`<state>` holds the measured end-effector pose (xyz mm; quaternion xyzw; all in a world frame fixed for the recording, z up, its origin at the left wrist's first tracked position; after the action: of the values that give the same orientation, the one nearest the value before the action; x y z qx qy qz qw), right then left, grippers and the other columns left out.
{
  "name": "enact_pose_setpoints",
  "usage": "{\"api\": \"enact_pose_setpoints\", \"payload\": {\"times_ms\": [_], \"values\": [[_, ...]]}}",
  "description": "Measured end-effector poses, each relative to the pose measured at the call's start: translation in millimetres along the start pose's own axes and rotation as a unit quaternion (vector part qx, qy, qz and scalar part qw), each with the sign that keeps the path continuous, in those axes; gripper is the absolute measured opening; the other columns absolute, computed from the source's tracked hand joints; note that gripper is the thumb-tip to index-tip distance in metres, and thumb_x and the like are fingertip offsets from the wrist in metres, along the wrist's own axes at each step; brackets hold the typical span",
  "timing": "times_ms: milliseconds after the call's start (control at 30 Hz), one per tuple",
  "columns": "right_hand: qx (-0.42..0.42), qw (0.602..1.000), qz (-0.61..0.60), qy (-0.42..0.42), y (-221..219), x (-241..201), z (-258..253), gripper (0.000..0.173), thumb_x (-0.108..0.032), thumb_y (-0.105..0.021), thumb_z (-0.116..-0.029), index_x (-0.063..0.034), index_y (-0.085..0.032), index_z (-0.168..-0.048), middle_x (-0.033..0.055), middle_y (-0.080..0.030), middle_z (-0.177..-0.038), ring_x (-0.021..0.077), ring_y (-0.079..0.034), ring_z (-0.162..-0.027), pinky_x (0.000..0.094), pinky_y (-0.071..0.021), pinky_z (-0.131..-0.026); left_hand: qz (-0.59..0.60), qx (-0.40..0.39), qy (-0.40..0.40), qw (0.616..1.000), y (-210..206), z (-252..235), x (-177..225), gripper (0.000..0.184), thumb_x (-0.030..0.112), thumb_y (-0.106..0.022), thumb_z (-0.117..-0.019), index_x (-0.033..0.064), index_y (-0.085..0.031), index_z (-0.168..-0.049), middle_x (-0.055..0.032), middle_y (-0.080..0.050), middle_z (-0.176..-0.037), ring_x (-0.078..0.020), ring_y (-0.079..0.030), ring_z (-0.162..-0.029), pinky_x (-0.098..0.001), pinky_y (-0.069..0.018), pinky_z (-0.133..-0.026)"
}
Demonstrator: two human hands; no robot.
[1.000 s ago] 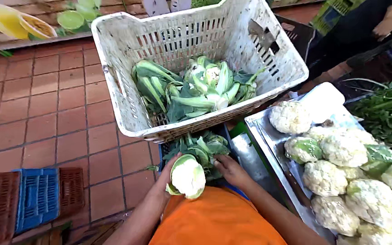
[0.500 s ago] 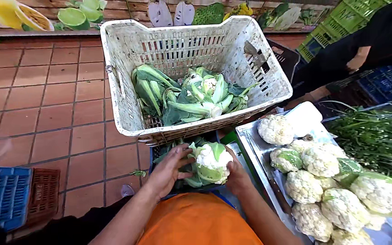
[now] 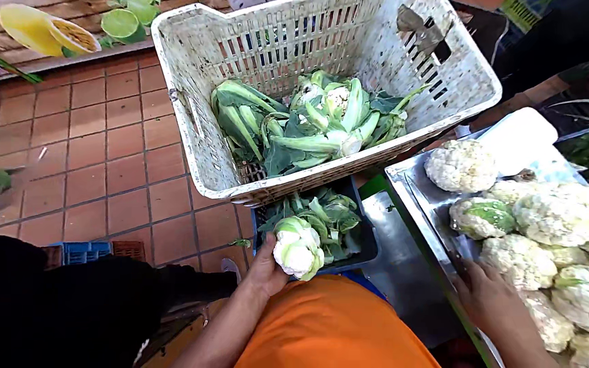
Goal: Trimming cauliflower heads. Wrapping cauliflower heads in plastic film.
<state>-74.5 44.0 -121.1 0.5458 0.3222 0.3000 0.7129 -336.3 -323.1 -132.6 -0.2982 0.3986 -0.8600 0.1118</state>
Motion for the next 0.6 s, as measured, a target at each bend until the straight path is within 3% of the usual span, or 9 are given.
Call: {"api": "enact_pose_setpoints", "payload": {"times_ms": [67, 133, 200, 267, 400, 467, 500, 567, 600], "values": [[-0.027, 0.999, 0.025, -0.037, -16.6, -5.0, 5.6, 0.053, -0.021, -0.073, -0.0924, -0.0062, -0.058, -0.141, 0.0288, -0.054, -0.141, 0.0553, -0.054, -0.124, 0.0731, -0.0479, -0.092, 0.007, -0.035, 0.008, 0.999, -0.1, 1.7, 0.3, 0.081, 0.064, -0.089, -0.0609, 0.0148, -0.067, -0.121, -0.0128, -0.073, -0.11, -0.0262, -0.072, -0.103, -0.0466, -0.0601, -0.091], [-0.024, 0.997, 0.031, -0.07, -25.8, -6.3, 7.2, 0.057, -0.018, -0.076, -0.0891, -0.0093, -0.057, -0.142, 0.0333, -0.051, -0.141, 0.0602, -0.053, -0.12, 0.076, -0.0481, -0.085, 0.022, -0.069, 0.013, 0.997, -2.0, 1.3, -0.1, 0.068, 0.054, -0.091, -0.0651, 0.0151, -0.07, -0.117, -0.0125, -0.074, -0.107, -0.0251, -0.073, -0.1, -0.0455, -0.0608, -0.089], [0.008, 0.997, 0.01, -0.076, -28.0, -6.4, 8.6, 0.063, -0.012, -0.077, -0.0865, -0.0075, -0.053, -0.144, 0.0353, -0.056, -0.13, 0.0602, -0.057, -0.113, 0.0762, -0.0488, -0.082, 0.023, -0.077, 0.008, 0.997, -5.7, 2.3, -0.8, 0.061, 0.045, -0.092, -0.0676, 0.0162, -0.07, -0.117, -0.0122, -0.075, -0.106, -0.0243, -0.073, -0.098, -0.0449, -0.0613, -0.088], [0.01, 0.994, -0.022, -0.102, -28.0, -10.4, 12.6, 0.063, -0.01, -0.075, -0.086, 0.0003, -0.049, -0.143, 0.0349, -0.061, -0.121, 0.0572, -0.063, -0.105, 0.0747, -0.0509, -0.08, 0.019, -0.072, 0.0, 0.997, -7.4, 3.3, -1.8, 0.066, 0.039, -0.093, -0.0684, 0.0171, -0.065, -0.124, -0.0132, -0.073, -0.11, -0.0253, -0.073, -0.1, -0.0463, -0.0609, -0.089], [-0.06, 0.963, -0.161, -0.206, -11.8, -41.4, 29.7, 0.037, -0.014, -0.069, -0.0844, -0.0014, -0.061, -0.118, 0.0234, -0.064, -0.092, 0.0436, -0.064, -0.082, 0.0675, -0.0485, -0.067, 0.009, -0.05, -0.034, 0.998, -8.3, 3.9, -6.3, 0.08, 0.039, -0.095, -0.0656, 0.019, -0.059, -0.134, -0.014, -0.071, -0.116, -0.0265, -0.071, -0.105, -0.048, -0.0596, -0.091], [-0.061, 0.954, -0.265, -0.127, 2.6, -75.3, 49.7, 0.041, -0.018, -0.062, -0.0777, -0.0034, -0.062, -0.116, 0.0134, -0.065, -0.087, 0.0295, -0.064, -0.073, 0.0565, -0.0524, -0.06, 0.003, -0.03, -0.06, 0.998, -7.5, 4.8, -7.8, 0.089, 0.039, -0.096, -0.063, 0.0191, -0.054, -0.139, -0.0152, -0.07, -0.119, -0.0279, -0.07, -0.107, -0.0492, -0.0593, -0.092], [-0.065, 0.945, -0.316, -0.058, 10.1, -96.3, 59.5, 0.039, -0.021, -0.061, -0.0788, -0.0045, -0.062, -0.114, 0.0081, -0.064, -0.085, 0.0222, -0.063, -0.07, 0.0486, -0.0533, -0.058, -0.004, -0.03, -0.071, 0.997, -6.8, 5.2, -8.5, 0.096, 0.04, -0.096, -0.063, 0.0216, -0.05, -0.145, -0.0154, -0.068, -0.124, -0.0288, -0.069, -0.11, -0.0498, -0.0586, -0.094], [-0.093, 0.912, -0.394, 0.071, 25.1, -138.4, 69.3, 0.028, -0.029, -0.06, -0.0919, -0.0058, -0.064, -0.108, 0.0039, -0.063, -0.079, 0.0151, -0.061, -0.067, 0.0393, -0.0521, -0.057, -0.02, -0.033, -0.085, 0.996, -7.2, 6.9, -10.5, 0.103, 0.042, -0.095, -0.0639, 0.0242, -0.044, -0.151, -0.0158, -0.065, -0.131, -0.03, -0.067, -0.115, -0.0509, -0.0574, -0.096], [-0.109, 0.898, -0.411, 0.117, 29.4, -156.0, 70.0, 0.037, -0.043, -0.057, -0.1003, -0.0078, -0.065, -0.105, 0.0025, -0.062, -0.075, 0.0131, -0.06, -0.065, 0.0366, -0.0515, -0.055, -0.031, -0.028, -0.089, 0.995, -8.4, 8.9, -12.9, 0.103, 0.043, -0.095, -0.0638, 0.0234, -0.044, -0.151, -0.0156, -0.066, -0.129, -0.0294, -0.068, -0.113, -0.0504, -0.0579, -0.095]]}}
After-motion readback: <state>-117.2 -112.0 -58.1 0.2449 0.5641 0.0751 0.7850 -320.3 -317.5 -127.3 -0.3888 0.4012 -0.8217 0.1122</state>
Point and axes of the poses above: each hand's wrist, its own z-axis away from the middle knuckle, its own y-axis out of the back of the hand, x = y × z, the point moved 2 cm from there along -z, towards the middle knuckle
